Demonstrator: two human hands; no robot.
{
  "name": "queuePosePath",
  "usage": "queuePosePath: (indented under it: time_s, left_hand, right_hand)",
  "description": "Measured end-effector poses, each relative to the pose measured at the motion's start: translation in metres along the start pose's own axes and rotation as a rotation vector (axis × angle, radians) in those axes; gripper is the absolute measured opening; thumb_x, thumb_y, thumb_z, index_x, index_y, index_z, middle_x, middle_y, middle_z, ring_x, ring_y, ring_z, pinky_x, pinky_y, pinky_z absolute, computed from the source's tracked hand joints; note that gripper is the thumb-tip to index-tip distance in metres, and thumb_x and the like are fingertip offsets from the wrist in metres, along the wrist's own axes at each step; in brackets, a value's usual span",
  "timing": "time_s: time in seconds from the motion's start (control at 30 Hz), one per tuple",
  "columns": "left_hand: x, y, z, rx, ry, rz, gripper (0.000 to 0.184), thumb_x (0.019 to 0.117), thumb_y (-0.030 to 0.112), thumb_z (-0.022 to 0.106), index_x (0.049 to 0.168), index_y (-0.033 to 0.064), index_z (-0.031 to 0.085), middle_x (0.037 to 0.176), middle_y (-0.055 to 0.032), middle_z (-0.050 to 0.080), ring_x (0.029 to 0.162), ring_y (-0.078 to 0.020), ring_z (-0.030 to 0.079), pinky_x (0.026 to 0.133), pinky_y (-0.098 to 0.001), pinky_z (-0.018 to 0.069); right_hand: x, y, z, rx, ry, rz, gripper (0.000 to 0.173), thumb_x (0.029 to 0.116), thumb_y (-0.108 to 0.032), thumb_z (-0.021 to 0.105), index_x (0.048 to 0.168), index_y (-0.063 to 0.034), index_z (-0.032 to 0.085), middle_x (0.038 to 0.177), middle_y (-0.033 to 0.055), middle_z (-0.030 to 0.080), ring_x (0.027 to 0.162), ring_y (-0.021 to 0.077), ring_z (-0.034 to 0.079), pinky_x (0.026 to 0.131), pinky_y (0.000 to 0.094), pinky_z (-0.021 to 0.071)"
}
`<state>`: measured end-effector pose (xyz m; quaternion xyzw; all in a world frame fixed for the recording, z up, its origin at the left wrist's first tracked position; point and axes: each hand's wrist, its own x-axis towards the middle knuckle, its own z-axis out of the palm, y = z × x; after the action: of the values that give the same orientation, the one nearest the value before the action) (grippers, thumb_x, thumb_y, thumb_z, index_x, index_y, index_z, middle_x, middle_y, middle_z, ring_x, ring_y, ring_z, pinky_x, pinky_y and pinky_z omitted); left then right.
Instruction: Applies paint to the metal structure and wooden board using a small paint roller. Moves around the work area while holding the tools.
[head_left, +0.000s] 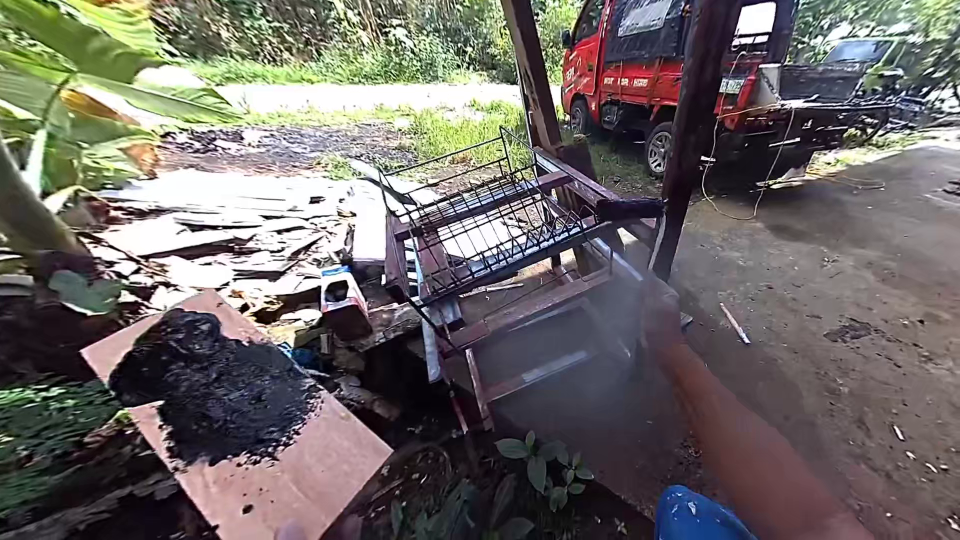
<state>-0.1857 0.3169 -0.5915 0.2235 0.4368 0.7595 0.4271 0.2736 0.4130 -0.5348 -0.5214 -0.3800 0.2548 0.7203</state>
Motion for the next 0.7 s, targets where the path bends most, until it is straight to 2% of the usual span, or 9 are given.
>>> queuePosePath:
  time_s: [0.07, 0.13, 0.17, 0.27, 0.37, 0.53, 0.6, 0.7]
  left_hand:
    - [-0.001, -0.001, 0.002, 0.016, 0.000, -0.008, 0.020, 0.1100, 0.022, 0.041, 0.118, 0.0081, 0.053, 0.092, -0.0070, 0.073, 0.083, -0.0180, 0.074, 0.074, -0.0350, 0.0632]
    - [0.004, -0.007, -0.002, -0.001, -0.006, 0.001, 0.022, 0.1091, 0.021, 0.043, 0.120, 0.0054, 0.053, 0.098, -0.0114, 0.072, 0.089, -0.0234, 0.073, 0.080, -0.0403, 0.0617]
    - [0.005, -0.009, -0.003, 0.002, -0.016, 0.005, 0.022, 0.1092, 0.022, 0.043, 0.121, 0.0060, 0.053, 0.099, -0.0107, 0.072, 0.089, -0.0230, 0.073, 0.080, -0.0401, 0.0620]
    - [-0.003, -0.002, 0.007, 0.028, -0.021, -0.015, 0.021, 0.1113, 0.023, 0.036, 0.118, 0.0105, 0.052, 0.089, -0.0030, 0.073, 0.077, -0.0144, 0.073, 0.071, -0.0319, 0.0630]
    - [-0.006, -0.002, 0.010, 0.023, -0.017, -0.032, 0.020, 0.1113, 0.022, 0.037, 0.120, 0.0107, 0.051, 0.090, -0.0032, 0.073, 0.078, -0.0147, 0.073, 0.071, -0.0320, 0.0633]
    - [-0.005, -0.001, 0.007, 0.046, -0.045, -0.038, 0.020, 0.1111, 0.021, 0.037, 0.120, 0.0114, 0.051, 0.091, -0.0024, 0.073, 0.078, -0.0139, 0.073, 0.072, -0.0305, 0.0629]
    - [-0.004, 0.000, 0.007, 0.047, -0.044, -0.041, 0.020, 0.1111, 0.022, 0.037, 0.118, 0.0113, 0.052, 0.090, -0.0022, 0.073, 0.079, -0.0135, 0.073, 0.072, -0.0306, 0.0628]
    - [-0.003, -0.002, 0.007, 0.051, -0.038, -0.043, 0.021, 0.1110, 0.023, 0.036, 0.117, 0.0114, 0.052, 0.090, -0.0026, 0.074, 0.078, -0.0142, 0.074, 0.072, -0.0310, 0.0631]
  right_hand:
    - [0.000, 0.012, -0.006, -0.052, 0.011, -0.026, 0.053, 0.1103, -0.047, 0.038, 0.074, -0.0140, 0.056, 0.050, -0.0043, 0.037, 0.039, 0.0086, 0.034, 0.040, 0.0276, 0.0353]
    - [-0.008, 0.026, -0.013, -0.087, 0.024, -0.047, 0.049, 0.1106, -0.039, 0.040, 0.073, -0.0122, 0.056, 0.050, -0.0049, 0.039, 0.040, 0.0082, 0.036, 0.041, 0.0277, 0.0371]
    - [-0.010, 0.029, -0.015, -0.120, 0.035, -0.062, 0.047, 0.1102, -0.034, 0.040, 0.073, -0.0113, 0.056, 0.051, -0.0054, 0.040, 0.041, 0.0075, 0.037, 0.043, 0.0274, 0.0376]
    - [-0.004, 0.023, -0.012, -0.257, 0.079, -0.129, 0.047, 0.1110, -0.033, 0.040, 0.076, -0.0090, 0.059, 0.056, -0.0039, 0.044, 0.047, 0.0081, 0.041, 0.048, 0.0294, 0.0407]
    - [0.001, 0.030, -0.017, -0.402, 0.107, -0.181, 0.048, 0.1118, -0.036, 0.039, 0.079, -0.0081, 0.059, 0.060, -0.0018, 0.046, 0.051, 0.0092, 0.045, 0.052, 0.0310, 0.0433]
    - [-0.028, 0.081, -0.042, -0.454, 0.064, -0.076, 0.046, 0.1095, -0.027, 0.039, 0.075, -0.0059, 0.060, 0.061, -0.0029, 0.049, 0.056, 0.0066, 0.049, 0.060, 0.0297, 0.0468]
    - [-0.032, 0.075, -0.043, -0.349, 0.038, -0.082, 0.046, 0.1092, -0.027, 0.038, 0.072, -0.0094, 0.057, 0.058, -0.0062, 0.047, 0.051, 0.0044, 0.045, 0.055, 0.0262, 0.0440]
    - [-0.019, 0.033, -0.031, -0.239, -0.009, -0.190, 0.044, 0.1099, -0.030, 0.038, 0.072, -0.0152, 0.053, 0.053, -0.0096, 0.042, 0.044, 0.0023, 0.041, 0.046, 0.0232, 0.0406]
